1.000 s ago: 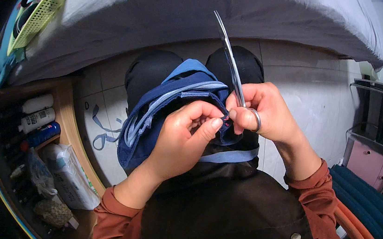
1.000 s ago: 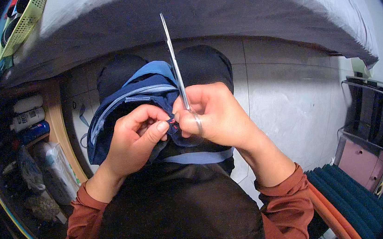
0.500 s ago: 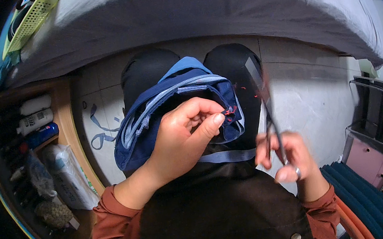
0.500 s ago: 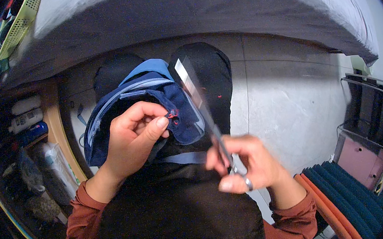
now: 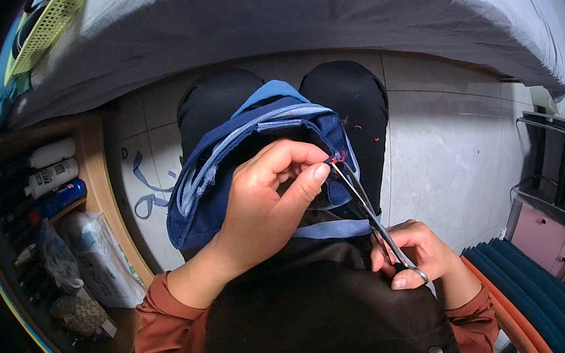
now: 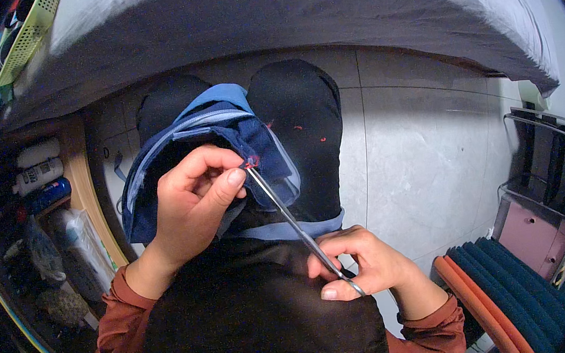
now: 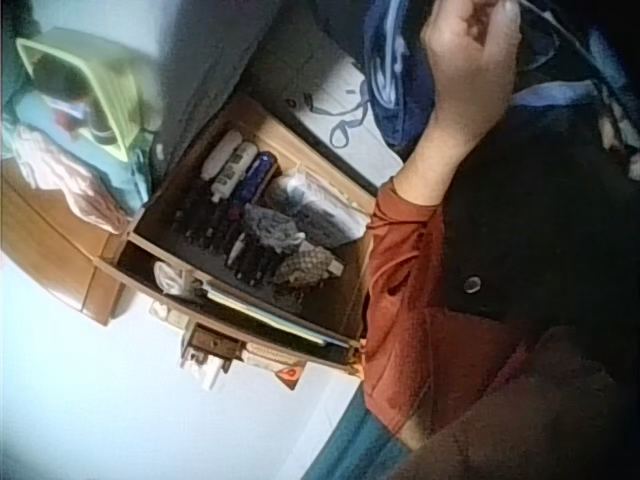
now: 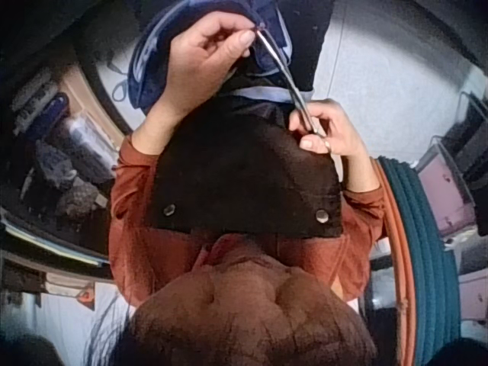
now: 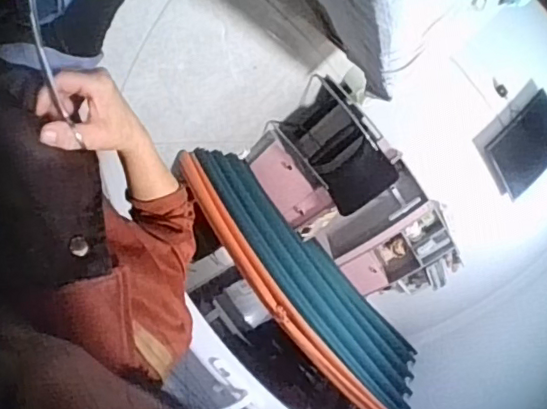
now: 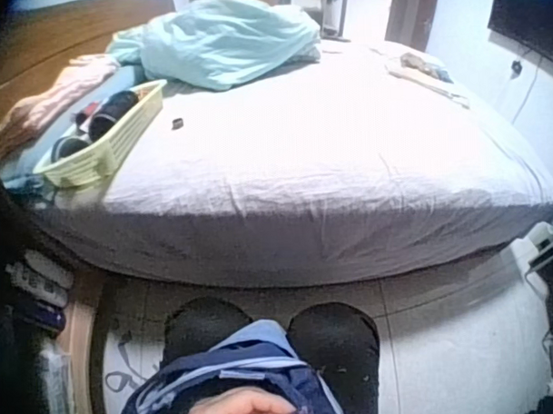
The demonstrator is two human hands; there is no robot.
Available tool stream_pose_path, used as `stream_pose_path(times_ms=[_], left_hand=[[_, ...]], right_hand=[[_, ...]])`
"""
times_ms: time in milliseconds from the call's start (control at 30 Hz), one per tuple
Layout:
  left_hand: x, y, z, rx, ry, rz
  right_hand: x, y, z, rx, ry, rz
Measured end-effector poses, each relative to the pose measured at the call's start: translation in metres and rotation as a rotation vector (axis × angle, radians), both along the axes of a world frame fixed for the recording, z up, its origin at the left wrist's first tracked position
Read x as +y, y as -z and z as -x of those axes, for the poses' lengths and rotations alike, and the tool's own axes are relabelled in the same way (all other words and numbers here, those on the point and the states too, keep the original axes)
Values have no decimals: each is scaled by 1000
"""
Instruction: The person uses shears to cut and trim threads and fabric on a blue backpack. They repeatedly snip small sections of the bag's seam and zipper area while holding the bag on their lap.
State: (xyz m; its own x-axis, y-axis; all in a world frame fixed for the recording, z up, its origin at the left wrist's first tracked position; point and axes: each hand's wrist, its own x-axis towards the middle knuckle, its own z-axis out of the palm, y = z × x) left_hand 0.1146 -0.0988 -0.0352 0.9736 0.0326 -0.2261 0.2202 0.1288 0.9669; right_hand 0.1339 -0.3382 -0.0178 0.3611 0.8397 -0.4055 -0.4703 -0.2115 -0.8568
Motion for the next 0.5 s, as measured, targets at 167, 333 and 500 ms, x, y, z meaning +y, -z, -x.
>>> stream_pose_path(times_ms=[167,333,500], left_hand=[[-1,2,1,-6,-13,-24],[0,3,2,-12,-9,-45],[0,4,2,-32,-15,-32]], right_hand=[[-2,3,1,76,17,2],[-2,3,1,75,6,11],[-1,6,1,0,5,-11]])
